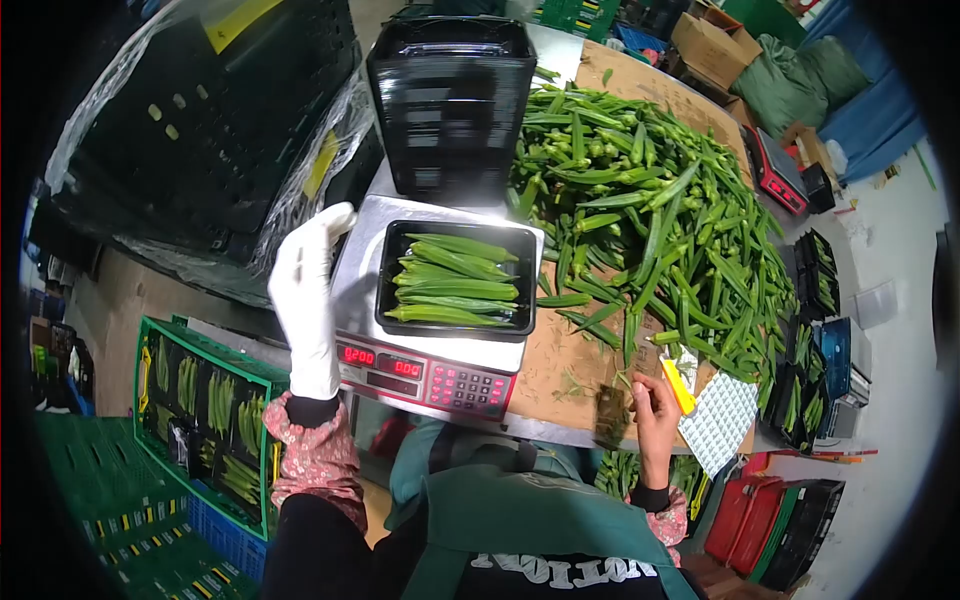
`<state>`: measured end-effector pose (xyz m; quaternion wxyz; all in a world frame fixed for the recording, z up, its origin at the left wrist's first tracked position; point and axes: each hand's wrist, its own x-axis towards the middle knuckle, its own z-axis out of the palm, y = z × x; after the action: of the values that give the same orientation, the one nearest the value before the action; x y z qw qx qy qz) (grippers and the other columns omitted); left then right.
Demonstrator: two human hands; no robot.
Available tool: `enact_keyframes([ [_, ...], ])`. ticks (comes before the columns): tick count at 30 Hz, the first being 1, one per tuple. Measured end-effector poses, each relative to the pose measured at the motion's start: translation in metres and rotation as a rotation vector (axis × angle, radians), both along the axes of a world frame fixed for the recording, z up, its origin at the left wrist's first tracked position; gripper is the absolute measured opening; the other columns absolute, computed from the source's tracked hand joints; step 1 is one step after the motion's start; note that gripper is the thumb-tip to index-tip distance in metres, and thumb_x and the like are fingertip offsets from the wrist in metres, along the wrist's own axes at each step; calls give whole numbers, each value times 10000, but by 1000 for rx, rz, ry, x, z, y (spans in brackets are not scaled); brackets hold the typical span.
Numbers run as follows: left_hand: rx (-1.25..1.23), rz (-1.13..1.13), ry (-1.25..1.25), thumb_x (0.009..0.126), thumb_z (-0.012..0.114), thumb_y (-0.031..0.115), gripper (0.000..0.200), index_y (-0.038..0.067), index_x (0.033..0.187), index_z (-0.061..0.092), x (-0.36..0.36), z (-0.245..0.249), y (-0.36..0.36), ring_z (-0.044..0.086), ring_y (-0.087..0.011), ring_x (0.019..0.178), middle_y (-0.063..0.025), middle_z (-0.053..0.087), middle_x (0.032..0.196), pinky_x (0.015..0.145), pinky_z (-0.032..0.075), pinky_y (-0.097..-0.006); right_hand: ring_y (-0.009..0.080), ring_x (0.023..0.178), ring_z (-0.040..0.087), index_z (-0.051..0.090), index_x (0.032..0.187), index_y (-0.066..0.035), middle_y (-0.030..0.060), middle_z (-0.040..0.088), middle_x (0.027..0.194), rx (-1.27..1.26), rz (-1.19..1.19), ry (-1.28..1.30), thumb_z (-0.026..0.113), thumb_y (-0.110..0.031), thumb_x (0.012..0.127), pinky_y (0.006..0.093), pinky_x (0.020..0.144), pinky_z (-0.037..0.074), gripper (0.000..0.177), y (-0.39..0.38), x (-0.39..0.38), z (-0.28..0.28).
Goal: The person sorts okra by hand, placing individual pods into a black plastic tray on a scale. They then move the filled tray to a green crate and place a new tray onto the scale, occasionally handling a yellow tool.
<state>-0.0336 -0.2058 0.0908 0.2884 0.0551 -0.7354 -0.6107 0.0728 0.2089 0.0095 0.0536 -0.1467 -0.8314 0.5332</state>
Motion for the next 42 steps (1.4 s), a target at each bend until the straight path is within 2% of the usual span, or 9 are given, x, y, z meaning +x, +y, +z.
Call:
enact_keyframes([
  [3,117,142,65,1029,487,245,321,-22,1081,657,21,-3,-11,666,-176,931,-110,707,988,894,494,-308,53,675,561,671,1037,8,8,620,828,-137,-43,-51,621,-171,970,192,548,405,197,-4,-1,-5],
  [6,203,153,187,1029,470,252,332,-25,958,639,36,-18,-21,665,-204,851,-131,694,920,840,509,-337,40,663,538,656,1050,9,11,602,807,-118,-4,-158,608,-161,977,193,533,390,191,-8,-6,3],
  [10,349,212,240,1025,469,268,340,-3,884,618,46,-28,-29,635,-216,801,-128,667,848,824,489,-335,55,702,526,644,1096,20,27,617,861,-76,19,-6,596,-125,971,197,583,403,196,-11,-19,-9],
  [17,480,298,183,1011,509,277,303,18,914,632,51,-43,-28,640,-216,862,-106,666,868,789,468,-340,98,801,558,653,1094,25,51,640,952,89,137,-22,608,-127,959,248,709,457,208,-6,-25,-21],
  [21,570,240,84,984,562,207,181,37,1035,597,50,-50,-18,647,-164,857,-86,666,997,737,476,-281,64,623,546,636,1138,10,26,631,872,94,149,9,594,-160,976,210,537,422,238,2,-28,-27],
  [28,417,257,-71,999,546,168,169,22,1078,580,47,-54,-16,635,-130,828,-102,668,1080,692,491,-245,123,727,587,681,1017,11,69,640,822,137,219,54,618,-124,948,272,647,468,163,-36,-56,-4],
  [32,199,164,-99,983,546,81,121,14,1046,624,47,-66,-10,643,-152,925,-97,664,1050,819,556,-313,223,756,611,675,986,-6,111,637,848,238,393,274,643,-91,909,306,657,477,119,-89,-87,34],
  [37,140,162,-128,979,558,84,127,6,1047,632,48,-68,1,666,-148,806,-82,680,977,742,554,-292,311,838,587,661,929,-25,123,633,902,510,604,672,680,-64,840,380,762,465,99,-147,-127,48],
  [42,118,144,-186,970,567,80,118,3,1018,642,47,-73,1,640,-138,894,-77,682,995,848,504,-291,277,780,581,649,866,-49,86,610,800,762,641,640,695,-136,838,378,721,432,103,-193,-158,37],
])
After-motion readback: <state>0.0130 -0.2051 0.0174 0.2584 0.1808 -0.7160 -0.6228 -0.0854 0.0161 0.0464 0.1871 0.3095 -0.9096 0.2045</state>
